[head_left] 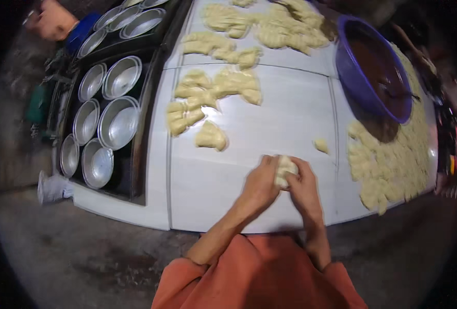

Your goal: The person prepares bread by taking pieces of dough, dipping them into a bowl of liquid filling, and shaping them into rounds. The person then places the filled dough rounds into individual circular baking molds on a tray.

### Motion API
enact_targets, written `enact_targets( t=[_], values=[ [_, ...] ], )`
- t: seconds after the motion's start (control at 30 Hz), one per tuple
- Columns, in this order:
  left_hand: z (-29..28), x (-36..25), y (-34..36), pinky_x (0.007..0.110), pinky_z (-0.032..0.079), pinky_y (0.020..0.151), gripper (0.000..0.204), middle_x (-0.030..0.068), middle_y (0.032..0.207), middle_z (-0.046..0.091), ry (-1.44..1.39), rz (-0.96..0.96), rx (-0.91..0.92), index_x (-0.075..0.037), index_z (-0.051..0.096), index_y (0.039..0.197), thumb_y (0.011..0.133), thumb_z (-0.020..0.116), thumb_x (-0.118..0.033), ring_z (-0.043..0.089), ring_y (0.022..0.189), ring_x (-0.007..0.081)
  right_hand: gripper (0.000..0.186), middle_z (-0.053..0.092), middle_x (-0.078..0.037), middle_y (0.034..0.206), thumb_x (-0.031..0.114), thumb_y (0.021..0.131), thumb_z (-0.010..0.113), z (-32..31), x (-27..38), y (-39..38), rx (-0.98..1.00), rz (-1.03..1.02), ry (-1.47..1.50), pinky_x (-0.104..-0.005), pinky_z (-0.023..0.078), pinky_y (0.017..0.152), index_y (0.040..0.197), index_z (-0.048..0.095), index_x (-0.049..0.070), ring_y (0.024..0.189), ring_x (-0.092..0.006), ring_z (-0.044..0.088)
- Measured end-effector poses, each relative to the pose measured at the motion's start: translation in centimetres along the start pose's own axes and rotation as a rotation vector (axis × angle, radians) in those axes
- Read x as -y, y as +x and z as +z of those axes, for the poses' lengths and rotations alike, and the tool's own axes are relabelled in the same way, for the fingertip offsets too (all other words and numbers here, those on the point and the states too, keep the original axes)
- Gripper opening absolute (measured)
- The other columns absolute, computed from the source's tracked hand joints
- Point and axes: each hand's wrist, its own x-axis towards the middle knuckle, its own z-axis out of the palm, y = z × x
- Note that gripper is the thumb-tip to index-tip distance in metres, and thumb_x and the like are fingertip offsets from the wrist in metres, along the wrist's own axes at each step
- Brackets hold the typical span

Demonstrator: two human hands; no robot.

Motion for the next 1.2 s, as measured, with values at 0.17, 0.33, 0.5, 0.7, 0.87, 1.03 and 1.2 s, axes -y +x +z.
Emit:
enact_targets(
  t=[0.17, 0.33, 0.5, 0.7, 0.87, 1.03, 1.2],
  values=[
    [-4.2, 1.4, -2.4, 0.047, 0.049, 0.095, 0.068, 0.0225, 0.126, 0.054, -0.26, 0.015, -0.054, -0.001, 0.048, 0.136, 0.075, 0.076, -0.014, 0.057, 0.113, 0.0436, 0.038, 0.064, -0.013, 0.111, 0.002, 0.09, 0.059, 2.5, 6.8, -0.8, 0.181, 0.184, 0.475, -0.0299, 0.056, 0.078, 0.127, 0.053, -0.003, 0.095, -0.0176, 0.066],
    [-15.4, 4.5, -8.7, 0.032, 0.05, 0.093, 0.073, 0.0127, 0.128, 0.055, -0.348, -0.076, -0.409, 0.0, 0.046, 0.142, 0.076, 0.076, -0.005, 0.057, 0.117, 0.0219, 0.038, 0.064, -0.006, 0.105, 0.009, 0.091, 0.065, 12.0, 15.1, 2.1, 0.536, -0.032, 0.21, -0.0243, 0.053, 0.072, 0.127, 0.055, 0.001, 0.087, -0.0105, 0.062],
    [-27.0, 9.3, -15.9, 0.028, 0.051, 0.089, 0.083, 0.0108, 0.135, 0.053, -0.179, -0.221, -0.733, -0.002, 0.043, 0.147, 0.07, 0.078, -0.002, 0.056, 0.117, 0.0197, 0.043, 0.067, -0.012, 0.113, 0.027, 0.094, 0.066, 26.7, 22.2, 4.4, 0.913, -0.314, 0.21, -0.0287, 0.056, 0.071, 0.128, 0.059, 0.003, 0.086, -0.0171, 0.067],
    [-35.8, 19.1, -19.8, 0.039, 0.054, 0.086, 0.087, 0.0199, 0.119, 0.066, -0.066, -0.385, -0.734, -0.005, 0.043, 0.147, 0.068, 0.078, -0.01, 0.069, 0.099, 0.0308, 0.029, 0.071, -0.02, 0.09, 0.019, 0.09, 0.06, 42.9, 23.1, 6.1, 0.778, -0.825, -0.351, -0.0413, 0.057, 0.065, 0.113, 0.062, 0.002, 0.075, -0.0341, 0.071],
    [-37.2, 18.0, -17.1, 0.046, 0.051, 0.089, 0.079, 0.021, 0.114, 0.069, 0.612, -0.679, -0.43, -0.01, 0.051, 0.139, 0.068, 0.082, -0.023, 0.065, 0.108, 0.0394, 0.018, 0.07, -0.015, 0.085, 0.015, 0.089, 0.061, 42.8, 23.0, 4.7, 0.556, -1.044, -0.64, -0.045, 0.057, 0.067, 0.104, 0.064, 0.004, 0.079, -0.0371, 0.07],
    [-36.2, 17.4, -17.8, 0.044, 0.049, 0.097, 0.079, 0.0159, 0.139, 0.056, 0.506, -0.542, -0.501, -0.01, 0.052, 0.137, 0.065, 0.083, -0.008, 0.06, 0.12, 0.0368, 0.02, 0.068, -0.014, 0.094, 0.017, 0.089, 0.067, 33.1, 21.8, 5.4, 0.429, -1.145, -0.024, -0.0407, 0.055, 0.066, 0.106, 0.063, 0.006, 0.079, -0.0349, 0.069],
    [-32.9, 10.8, -18.9, 0.041, 0.055, 0.09, 0.066, 0.0219, 0.141, 0.054, 0.481, -0.403, -0.772, -0.004, 0.05, 0.143, 0.082, 0.075, -0.005, 0.062, 0.119, 0.0352, 0.027, 0.071, -0.017, 0.096, 0.018, 0.091, 0.067, 17.5, 16.0, 5.7, 0.048, -0.359, -0.029, -0.0358, 0.055, 0.068, 0.112, 0.068, 0.0, 0.074, -0.0287, 0.07]
  ],
)
